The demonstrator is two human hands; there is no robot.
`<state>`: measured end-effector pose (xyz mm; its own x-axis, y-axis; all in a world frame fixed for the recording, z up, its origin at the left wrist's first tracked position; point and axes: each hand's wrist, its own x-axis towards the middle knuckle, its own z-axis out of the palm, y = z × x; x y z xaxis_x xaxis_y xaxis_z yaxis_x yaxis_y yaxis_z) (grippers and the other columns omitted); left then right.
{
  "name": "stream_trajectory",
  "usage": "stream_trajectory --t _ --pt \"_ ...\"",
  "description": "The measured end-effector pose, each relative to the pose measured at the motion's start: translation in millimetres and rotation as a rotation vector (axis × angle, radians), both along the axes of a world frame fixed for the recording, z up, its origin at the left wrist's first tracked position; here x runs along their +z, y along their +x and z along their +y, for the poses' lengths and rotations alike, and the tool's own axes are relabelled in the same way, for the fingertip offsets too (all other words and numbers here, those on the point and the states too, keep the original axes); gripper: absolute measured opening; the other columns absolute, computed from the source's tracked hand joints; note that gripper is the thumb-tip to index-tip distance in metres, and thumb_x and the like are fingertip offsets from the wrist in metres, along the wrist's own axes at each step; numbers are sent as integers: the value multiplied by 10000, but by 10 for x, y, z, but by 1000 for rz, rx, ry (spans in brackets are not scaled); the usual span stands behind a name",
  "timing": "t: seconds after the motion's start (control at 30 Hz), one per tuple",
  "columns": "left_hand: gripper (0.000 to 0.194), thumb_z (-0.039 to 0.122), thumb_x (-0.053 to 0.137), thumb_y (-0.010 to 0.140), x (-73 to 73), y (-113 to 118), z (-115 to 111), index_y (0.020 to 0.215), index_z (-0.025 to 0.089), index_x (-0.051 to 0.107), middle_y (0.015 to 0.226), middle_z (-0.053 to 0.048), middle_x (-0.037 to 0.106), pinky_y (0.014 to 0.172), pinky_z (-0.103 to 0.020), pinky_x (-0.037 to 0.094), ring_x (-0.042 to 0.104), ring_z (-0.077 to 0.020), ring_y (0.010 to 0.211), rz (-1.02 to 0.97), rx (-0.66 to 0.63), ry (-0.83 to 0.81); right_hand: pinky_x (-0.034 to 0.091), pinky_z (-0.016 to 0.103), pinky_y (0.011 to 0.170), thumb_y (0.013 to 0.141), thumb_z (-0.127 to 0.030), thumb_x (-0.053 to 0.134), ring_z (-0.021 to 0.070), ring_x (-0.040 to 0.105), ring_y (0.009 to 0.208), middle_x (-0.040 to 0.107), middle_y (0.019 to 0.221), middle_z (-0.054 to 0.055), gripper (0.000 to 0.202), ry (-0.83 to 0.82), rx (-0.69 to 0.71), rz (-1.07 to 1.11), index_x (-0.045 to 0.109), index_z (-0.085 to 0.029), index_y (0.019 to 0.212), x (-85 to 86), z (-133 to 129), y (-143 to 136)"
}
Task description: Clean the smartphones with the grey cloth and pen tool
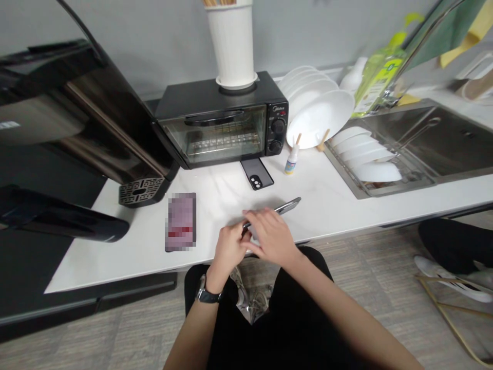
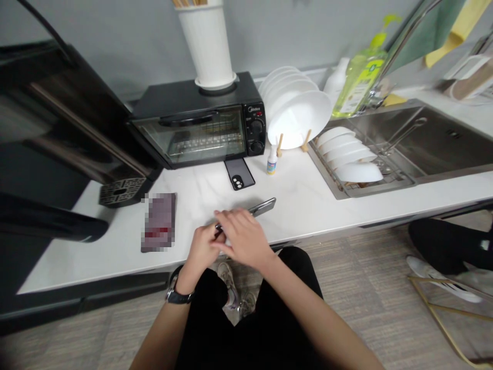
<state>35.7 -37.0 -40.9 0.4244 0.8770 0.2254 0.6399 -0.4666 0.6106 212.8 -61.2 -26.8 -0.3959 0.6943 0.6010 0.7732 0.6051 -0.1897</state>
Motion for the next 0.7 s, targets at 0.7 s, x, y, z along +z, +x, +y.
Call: stream_trajectory --t 0.7 --pt "188 293 617 1023 59 37 -24 1092 204 768 972 -83 835 730 -307 537 777 -245 817 -30 60 -42 404 567 1107 1057 -652 373 374 570 1143 665 1158 215 662 -42 -401 53 610 -73 1273 41 167 393"
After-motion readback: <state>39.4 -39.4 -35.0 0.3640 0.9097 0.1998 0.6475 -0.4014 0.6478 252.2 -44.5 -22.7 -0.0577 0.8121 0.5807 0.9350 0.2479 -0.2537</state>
